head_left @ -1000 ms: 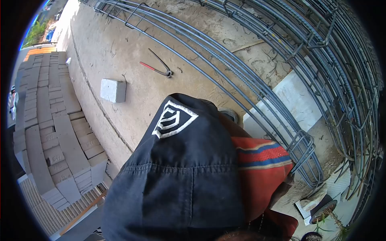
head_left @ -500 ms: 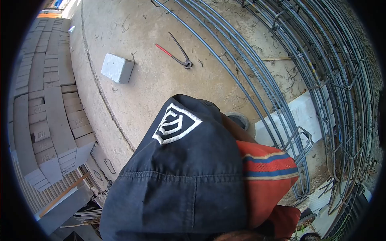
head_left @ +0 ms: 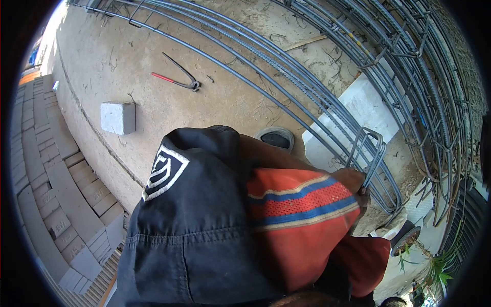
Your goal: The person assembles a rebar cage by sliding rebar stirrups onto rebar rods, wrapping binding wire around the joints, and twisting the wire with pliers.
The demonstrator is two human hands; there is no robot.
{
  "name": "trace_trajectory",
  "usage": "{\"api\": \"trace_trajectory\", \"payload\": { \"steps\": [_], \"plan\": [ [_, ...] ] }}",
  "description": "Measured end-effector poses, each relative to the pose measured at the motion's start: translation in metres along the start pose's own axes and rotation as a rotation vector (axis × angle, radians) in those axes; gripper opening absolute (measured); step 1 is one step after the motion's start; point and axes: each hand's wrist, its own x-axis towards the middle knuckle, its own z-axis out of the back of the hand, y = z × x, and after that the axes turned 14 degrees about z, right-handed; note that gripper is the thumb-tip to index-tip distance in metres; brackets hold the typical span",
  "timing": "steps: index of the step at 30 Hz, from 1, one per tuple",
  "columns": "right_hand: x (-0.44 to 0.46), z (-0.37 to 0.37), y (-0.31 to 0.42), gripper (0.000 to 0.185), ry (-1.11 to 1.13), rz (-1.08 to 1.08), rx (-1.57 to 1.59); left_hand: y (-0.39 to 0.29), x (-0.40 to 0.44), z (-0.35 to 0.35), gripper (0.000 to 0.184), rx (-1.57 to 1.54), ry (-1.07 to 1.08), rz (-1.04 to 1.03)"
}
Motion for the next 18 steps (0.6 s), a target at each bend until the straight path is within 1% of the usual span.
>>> {"api": "trace_trajectory", "payload": {
  "steps": [7,10,13,15,18],
  "plan": [
    [-0.001,0.001,-0.014,0.055,-0.013,-0.031,0.011,-0.008,-0.002,0.0,0.058,0.058,0.019,0.026],
    [0.009,-0.002,-0.034,0.056,0.027,-0.054,0.018,-0.002,0.003,-0.01,0.036,0.016,-0.132,-0.078],
    [0.007,0.002,-0.042,0.057,0.06,-0.054,-0.019,-0.01,0.001,-0.006,0.036,0.039,-0.067,-0.023],
    [0.005,0.007,-0.043,0.057,0.076,-0.041,-0.076,-0.012,0.002,-0.006,0.038,0.051,-0.052,-0.025],
    [0.005,0.005,-0.029,0.054,0.101,-0.028,-0.194,-0.018,0.002,-0.005,0.042,0.087,-0.006,0.018]
  ]
}}
